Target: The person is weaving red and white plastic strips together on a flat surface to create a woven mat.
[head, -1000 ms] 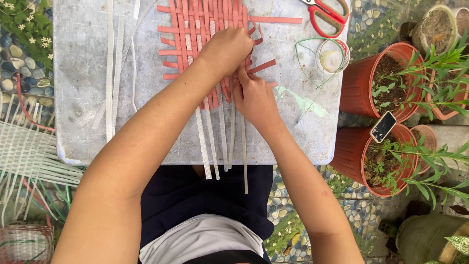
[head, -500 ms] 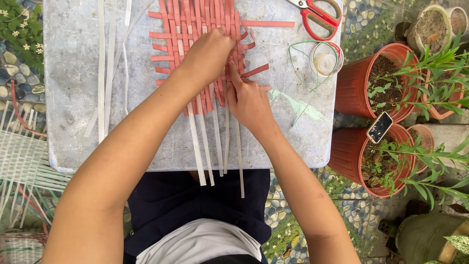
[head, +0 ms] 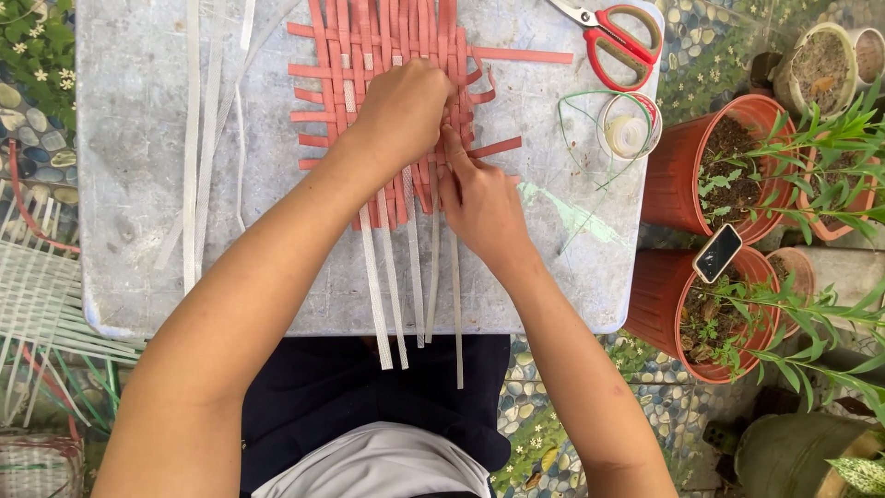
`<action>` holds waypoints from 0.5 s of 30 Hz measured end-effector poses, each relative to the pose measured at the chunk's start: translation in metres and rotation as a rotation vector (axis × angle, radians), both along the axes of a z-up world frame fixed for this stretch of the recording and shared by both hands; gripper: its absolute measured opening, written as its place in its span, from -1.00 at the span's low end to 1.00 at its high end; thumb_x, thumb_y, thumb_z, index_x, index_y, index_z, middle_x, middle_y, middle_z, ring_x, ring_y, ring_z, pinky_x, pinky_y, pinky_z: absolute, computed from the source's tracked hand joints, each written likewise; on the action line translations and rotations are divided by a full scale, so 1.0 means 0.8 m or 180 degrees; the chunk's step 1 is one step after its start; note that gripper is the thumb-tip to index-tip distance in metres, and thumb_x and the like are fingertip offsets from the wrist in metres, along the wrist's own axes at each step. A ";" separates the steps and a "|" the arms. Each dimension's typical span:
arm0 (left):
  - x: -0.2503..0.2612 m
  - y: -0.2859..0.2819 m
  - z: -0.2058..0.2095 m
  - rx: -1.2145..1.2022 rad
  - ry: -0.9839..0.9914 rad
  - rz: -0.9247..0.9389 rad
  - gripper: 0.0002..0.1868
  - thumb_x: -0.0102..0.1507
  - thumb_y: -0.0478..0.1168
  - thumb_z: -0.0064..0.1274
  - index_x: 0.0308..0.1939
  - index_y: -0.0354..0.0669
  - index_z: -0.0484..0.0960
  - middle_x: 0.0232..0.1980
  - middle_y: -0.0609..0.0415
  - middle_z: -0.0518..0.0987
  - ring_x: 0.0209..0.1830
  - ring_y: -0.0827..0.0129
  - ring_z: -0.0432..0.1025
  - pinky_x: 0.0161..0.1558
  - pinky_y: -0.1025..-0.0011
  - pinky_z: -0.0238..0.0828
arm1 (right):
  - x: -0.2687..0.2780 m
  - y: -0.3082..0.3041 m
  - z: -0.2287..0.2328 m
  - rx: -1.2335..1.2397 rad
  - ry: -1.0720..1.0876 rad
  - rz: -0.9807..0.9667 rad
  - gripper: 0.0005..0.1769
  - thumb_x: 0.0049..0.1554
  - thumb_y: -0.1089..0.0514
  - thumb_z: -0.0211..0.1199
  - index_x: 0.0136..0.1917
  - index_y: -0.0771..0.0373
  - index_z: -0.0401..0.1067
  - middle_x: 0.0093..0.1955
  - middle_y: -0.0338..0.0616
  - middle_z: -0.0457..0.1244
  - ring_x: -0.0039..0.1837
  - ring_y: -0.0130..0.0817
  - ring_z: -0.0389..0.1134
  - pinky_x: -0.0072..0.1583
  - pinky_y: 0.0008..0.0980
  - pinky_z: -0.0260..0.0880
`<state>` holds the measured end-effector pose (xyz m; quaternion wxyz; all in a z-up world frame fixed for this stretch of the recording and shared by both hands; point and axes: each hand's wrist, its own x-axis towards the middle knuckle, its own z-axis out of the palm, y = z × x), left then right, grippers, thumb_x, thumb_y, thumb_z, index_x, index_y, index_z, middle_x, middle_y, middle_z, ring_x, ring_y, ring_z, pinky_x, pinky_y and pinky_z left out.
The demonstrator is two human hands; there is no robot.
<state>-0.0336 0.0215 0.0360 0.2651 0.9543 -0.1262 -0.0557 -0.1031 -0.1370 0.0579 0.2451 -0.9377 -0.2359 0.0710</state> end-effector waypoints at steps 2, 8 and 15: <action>0.004 -0.003 -0.002 0.0175 0.0003 -0.0021 -0.73 -0.05 -0.63 -0.07 -0.61 -0.15 0.45 -0.45 0.04 0.43 -0.53 0.17 0.35 -0.58 0.20 0.29 | 0.001 -0.001 -0.003 0.0017 -0.0006 0.0007 -0.44 0.20 0.21 -0.02 0.47 0.27 0.13 -0.49 0.01 0.16 -0.48 0.01 0.14 -0.43 -0.08 0.04; 0.005 -0.025 0.008 0.0744 -0.0051 -0.0015 -0.86 0.10 -0.48 0.08 -0.49 -0.18 0.57 -0.31 -0.05 0.52 -0.33 0.17 0.43 -0.28 0.12 0.37 | 0.001 0.001 -0.007 0.0031 -0.0220 0.0073 -0.51 0.23 0.22 -0.02 0.42 0.33 0.18 -0.38 -0.12 0.20 -0.46 -0.11 0.13 -0.46 -0.16 -0.04; -0.002 -0.009 0.028 -0.0309 0.0687 0.0078 -0.84 0.09 -0.53 0.08 -0.27 -0.33 0.55 -0.09 -0.15 0.41 -0.02 0.05 0.31 -0.02 0.24 0.40 | -0.010 0.001 -0.026 -0.0016 -0.0376 -0.0163 -0.52 0.28 0.14 -0.01 0.45 0.23 0.18 -0.24 -0.10 0.22 -0.39 -0.11 0.22 -0.45 -0.15 0.12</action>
